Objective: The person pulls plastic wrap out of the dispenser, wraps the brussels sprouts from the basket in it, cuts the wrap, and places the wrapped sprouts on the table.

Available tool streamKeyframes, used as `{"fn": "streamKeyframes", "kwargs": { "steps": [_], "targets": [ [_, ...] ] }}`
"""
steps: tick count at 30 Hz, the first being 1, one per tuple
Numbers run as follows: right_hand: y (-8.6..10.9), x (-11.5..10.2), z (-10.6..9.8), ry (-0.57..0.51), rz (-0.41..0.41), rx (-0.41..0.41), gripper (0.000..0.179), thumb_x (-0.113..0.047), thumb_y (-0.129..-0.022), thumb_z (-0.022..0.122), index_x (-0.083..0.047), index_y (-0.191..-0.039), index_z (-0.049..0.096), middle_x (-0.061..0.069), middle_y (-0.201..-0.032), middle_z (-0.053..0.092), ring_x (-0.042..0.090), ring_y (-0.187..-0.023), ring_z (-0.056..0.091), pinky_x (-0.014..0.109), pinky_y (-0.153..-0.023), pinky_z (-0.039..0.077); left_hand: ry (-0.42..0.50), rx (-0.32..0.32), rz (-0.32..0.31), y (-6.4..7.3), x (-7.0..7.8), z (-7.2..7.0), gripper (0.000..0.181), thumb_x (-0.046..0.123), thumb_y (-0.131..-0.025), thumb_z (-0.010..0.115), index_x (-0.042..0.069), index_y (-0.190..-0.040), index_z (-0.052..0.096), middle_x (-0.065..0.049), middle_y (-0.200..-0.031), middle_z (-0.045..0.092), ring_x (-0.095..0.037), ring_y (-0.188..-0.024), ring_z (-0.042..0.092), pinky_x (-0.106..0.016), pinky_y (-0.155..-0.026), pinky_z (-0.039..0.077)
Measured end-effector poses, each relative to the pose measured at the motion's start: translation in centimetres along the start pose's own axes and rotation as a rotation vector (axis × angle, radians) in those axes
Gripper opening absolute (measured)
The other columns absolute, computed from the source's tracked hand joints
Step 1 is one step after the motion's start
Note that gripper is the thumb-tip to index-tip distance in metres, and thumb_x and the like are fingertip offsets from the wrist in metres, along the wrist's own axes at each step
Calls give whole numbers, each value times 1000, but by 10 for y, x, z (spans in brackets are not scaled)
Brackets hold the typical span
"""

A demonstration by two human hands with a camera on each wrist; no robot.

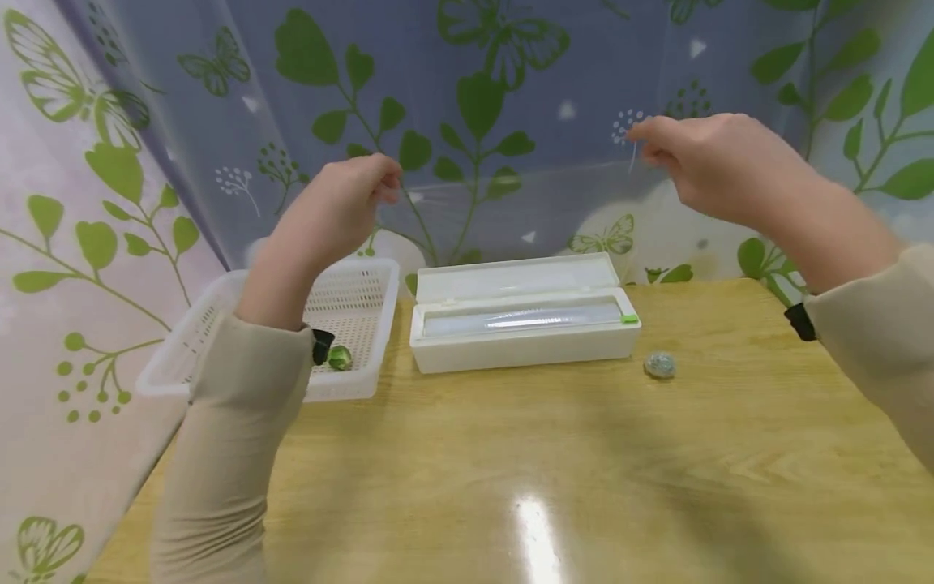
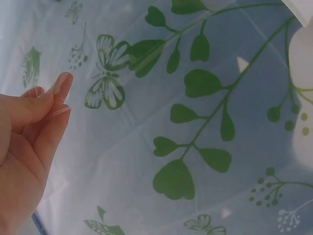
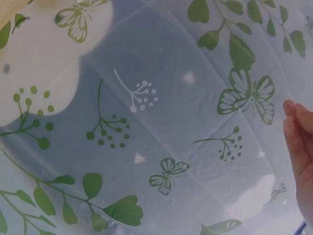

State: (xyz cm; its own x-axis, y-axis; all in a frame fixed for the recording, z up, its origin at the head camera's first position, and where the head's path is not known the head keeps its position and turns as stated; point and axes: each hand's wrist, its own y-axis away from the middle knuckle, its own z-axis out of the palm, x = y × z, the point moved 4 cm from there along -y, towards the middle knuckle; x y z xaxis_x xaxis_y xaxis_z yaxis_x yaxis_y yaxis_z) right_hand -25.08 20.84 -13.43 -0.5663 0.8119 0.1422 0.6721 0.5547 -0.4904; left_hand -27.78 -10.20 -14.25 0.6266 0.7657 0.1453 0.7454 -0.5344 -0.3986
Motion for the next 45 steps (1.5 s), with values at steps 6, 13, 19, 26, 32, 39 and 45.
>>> {"fn": "streamKeyframes", "kwargs": {
  "steps": [6, 13, 19, 26, 32, 39, 45],
  "targets": [
    [17, -7, -2, 53, -31, 83, 18, 0, -84, 54, 3, -100, 58, 21, -91, 62, 31, -62, 57, 45, -54, 44, -70, 125, 160, 21, 1, 1, 15, -4, -89, 43, -5, -86, 58, -16, -87, 59, -27, -80, 54, -37, -71, 44],
    [45, -14, 3, -45, -142, 110, 3, -3, -77, 63, -5, -79, 64, 5, -69, 63, 14, -46, 51, 31, -43, 42, 25, 73, 312, 48, 3, 6, 8, -3, -84, 52, 0, -82, 60, -8, -72, 61, -17, -65, 58, -32, -62, 46],
    [63, -20, 10, -240, -307, 53, 6, -9, -82, 62, -12, -78, 65, -6, -67, 62, 4, -52, 56, 16, -47, 44, 193, -95, 326, 71, 14, 13, 11, -4, -86, 51, 4, -82, 59, -1, -74, 61, -7, -66, 59, -23, -59, 47],
    [86, -32, 22, -470, -393, -90, 25, 2, -73, 68, -21, -80, 62, -15, -74, 59, -3, -63, 55, 10, -55, 43, 194, -224, 334, 94, 25, 26, 13, 2, -86, 53, 11, -80, 59, 10, -69, 57, 1, -56, 47, -20, -51, 42],
    [105, -45, 41, -672, -480, -213, 32, 2, -75, 66, -26, -84, 57, -14, -80, 53, 0, -67, 49, 12, -57, 38, 237, -419, 331, 113, 33, 48, 15, 8, -88, 52, 16, -76, 55, 14, -63, 47, 2, -53, 39, -19, -50, 39],
    [122, -60, 72, -829, -530, -345, 24, -3, -80, 62, -25, -82, 55, -14, -76, 51, -2, -66, 46, 11, -58, 38, 230, -568, 379, 130, 44, 82, 17, 7, -87, 52, 16, -72, 51, 14, -59, 36, 3, -53, 33, -15, -50, 34],
    [136, -64, 103, -862, -475, -473, 16, -11, -83, 62, -24, -75, 55, -16, -70, 49, -4, -63, 42, 14, -56, 40, 243, -707, 341, 140, 49, 115, 19, 9, -88, 50, 17, -71, 52, 13, -58, 37, 1, -52, 31, -15, -50, 31]
  ]
}}
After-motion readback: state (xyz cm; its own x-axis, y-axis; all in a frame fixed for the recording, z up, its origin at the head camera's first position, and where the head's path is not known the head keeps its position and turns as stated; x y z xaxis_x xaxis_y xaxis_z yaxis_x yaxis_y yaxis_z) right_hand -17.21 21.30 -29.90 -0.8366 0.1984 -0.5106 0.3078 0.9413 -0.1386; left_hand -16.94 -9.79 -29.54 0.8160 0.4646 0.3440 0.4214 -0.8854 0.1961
